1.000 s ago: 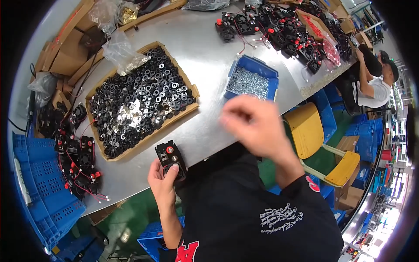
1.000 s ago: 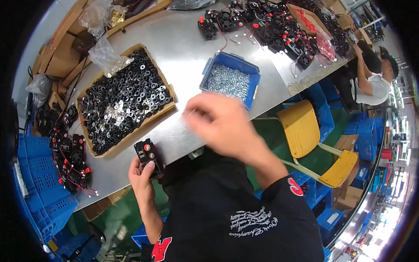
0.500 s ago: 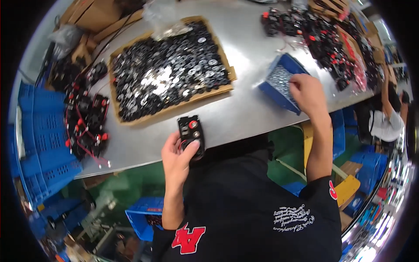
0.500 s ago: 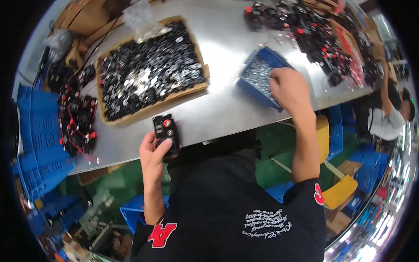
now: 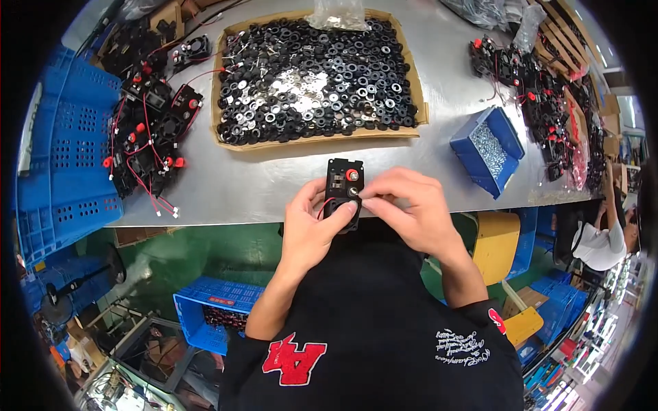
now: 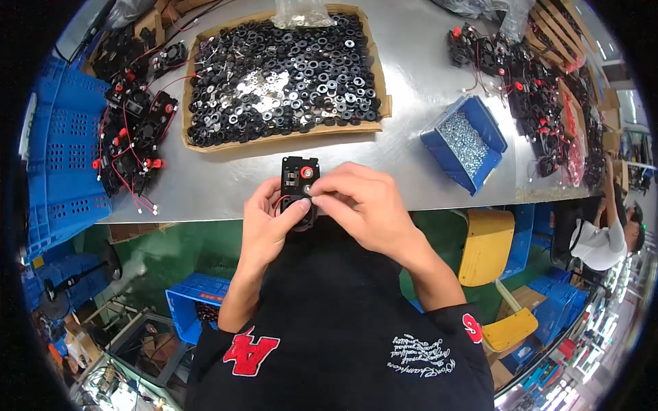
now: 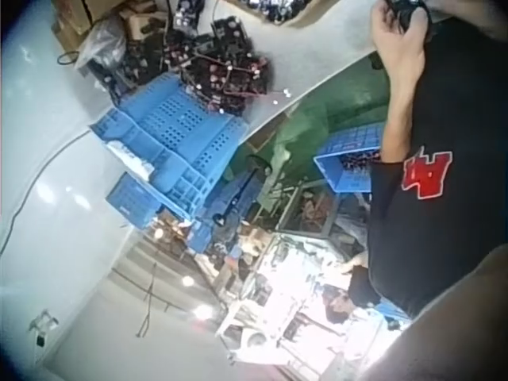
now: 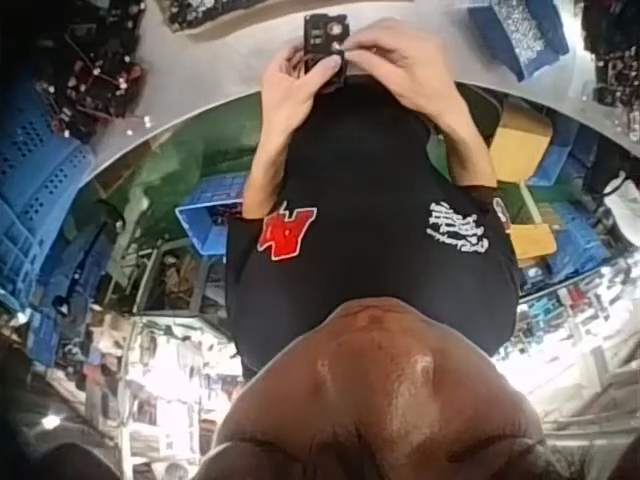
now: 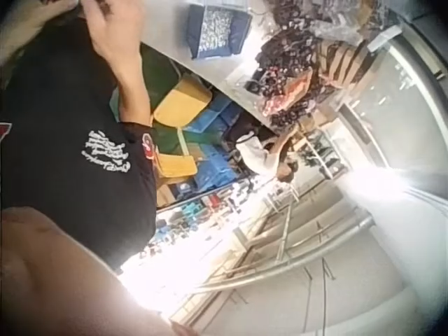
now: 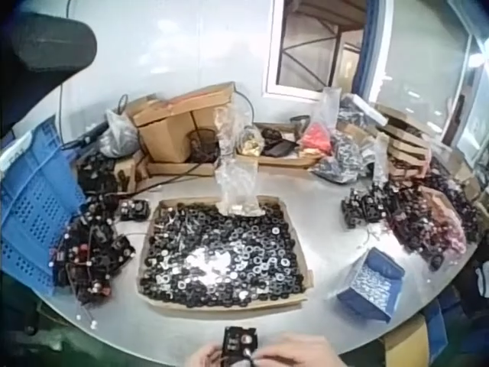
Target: Assembling small electronic or toy components at a factory workstation.
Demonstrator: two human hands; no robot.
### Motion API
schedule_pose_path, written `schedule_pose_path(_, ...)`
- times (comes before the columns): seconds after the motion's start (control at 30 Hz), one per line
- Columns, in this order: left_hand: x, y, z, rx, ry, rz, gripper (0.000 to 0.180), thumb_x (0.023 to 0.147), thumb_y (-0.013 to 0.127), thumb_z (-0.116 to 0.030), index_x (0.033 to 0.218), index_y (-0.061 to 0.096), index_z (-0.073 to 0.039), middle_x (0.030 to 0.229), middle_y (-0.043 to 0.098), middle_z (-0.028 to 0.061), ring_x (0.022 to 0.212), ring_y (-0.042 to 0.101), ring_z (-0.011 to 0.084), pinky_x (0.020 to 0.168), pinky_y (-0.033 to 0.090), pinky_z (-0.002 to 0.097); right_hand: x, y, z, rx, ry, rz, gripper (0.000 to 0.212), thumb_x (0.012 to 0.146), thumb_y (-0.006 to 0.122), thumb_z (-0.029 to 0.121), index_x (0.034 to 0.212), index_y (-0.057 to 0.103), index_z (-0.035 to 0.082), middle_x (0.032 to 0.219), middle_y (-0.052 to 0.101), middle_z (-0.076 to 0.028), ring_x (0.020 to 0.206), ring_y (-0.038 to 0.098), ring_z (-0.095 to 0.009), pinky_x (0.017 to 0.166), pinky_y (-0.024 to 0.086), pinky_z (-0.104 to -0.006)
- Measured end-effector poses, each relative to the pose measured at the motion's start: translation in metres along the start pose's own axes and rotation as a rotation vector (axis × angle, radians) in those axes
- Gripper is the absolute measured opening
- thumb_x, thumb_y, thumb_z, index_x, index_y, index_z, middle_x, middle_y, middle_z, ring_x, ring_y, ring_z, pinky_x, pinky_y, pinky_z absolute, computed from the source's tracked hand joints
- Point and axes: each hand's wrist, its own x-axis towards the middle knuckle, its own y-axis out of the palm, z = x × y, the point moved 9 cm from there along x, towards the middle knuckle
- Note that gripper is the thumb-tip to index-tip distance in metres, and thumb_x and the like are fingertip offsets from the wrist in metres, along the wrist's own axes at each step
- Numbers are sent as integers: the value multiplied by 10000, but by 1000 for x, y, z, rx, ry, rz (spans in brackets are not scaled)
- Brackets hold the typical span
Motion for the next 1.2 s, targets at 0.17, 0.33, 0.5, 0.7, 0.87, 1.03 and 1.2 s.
schedule_pose_path(0.17, -1, -2, 1, 22, 10, 6, 441, 811, 717, -38, 1189, 528, 93, 1071, 627, 140, 948, 619, 131, 799, 542, 271, 7, 18, -21, 46, 123, 105, 129, 852, 657, 48, 961, 687, -14, 859, 686, -104, 747, 670, -167, 683, 534, -270)
schedule_pose_path(0.33, 0, -2, 3, 51, 57, 9, 456, 802, 726, -52, 1186, 532, 97, 1075, 630, 146, 941, 624, 133, 776, 549, 261, 1, 33, -55, 451, 411, 125, 113, 885, 654, 41, 975, 637, -25, 882, 650, -45, 778, 615, -82, 690, 523, -236)
schedule_pose_path(0.5, -1, -3, 3, 88, 73, -20, 436, 801, 730, -62, 1170, 552, 88, 1046, 642, 136, 897, 637, 132, 732, 557, 254, -5, 36, -66, 564, 497, 101, 119, 881, 672, 73, 968, 630, 4, 841, 638, -37, 724, 601, -77, 614, 493, -216)
schedule_pose_path(0.7, -2, -2, -1, 149, 107, -34, 432, 792, 737, -66, 1160, 561, 77, 1028, 650, 140, 868, 643, 122, 687, 556, 243, -15, 38, -72, 669, 553, 16, 138, 883, 672, 97, 984, 625, 16, 818, 634, -28, 673, 580, -80, 564, 461, -215)
schedule_pose_path(0.87, -4, -1, -4, 163, 150, -83, 419, 783, 742, -69, 1146, 576, 60, 999, 671, 136, 814, 657, 119, 655, 554, 244, -19, 39, -67, 640, 460, -90, 139, 894, 654, 85, 1003, 611, 9, 817, 632, -31, 706, 584, -75, 597, 473, -211)
schedule_pose_path(1.03, -9, 3, -7, 357, 198, -131, 429, 757, 752, -74, 1135, 587, 46, 979, 687, 161, 766, 698, 157, 641, 560, 262, -27, 23, -55, 419, 261, -279, 125, 908, 630, 42, 1013, 624, -27, 860, 652, -46, 777, 617, -78, 695, 518, -228)
schedule_pose_path(1.2, -14, 13, -23, 515, 315, -182, 432, 747, 761, -85, 1124, 589, 35, 978, 682, 166, 786, 717, 228, 655, 572, 312, -31, 10, -38, 111, 183, -330, 128, 901, 629, 22, 1005, 663, -45, 903, 680, -77, 763, 652, -106, 682, 532, -237)
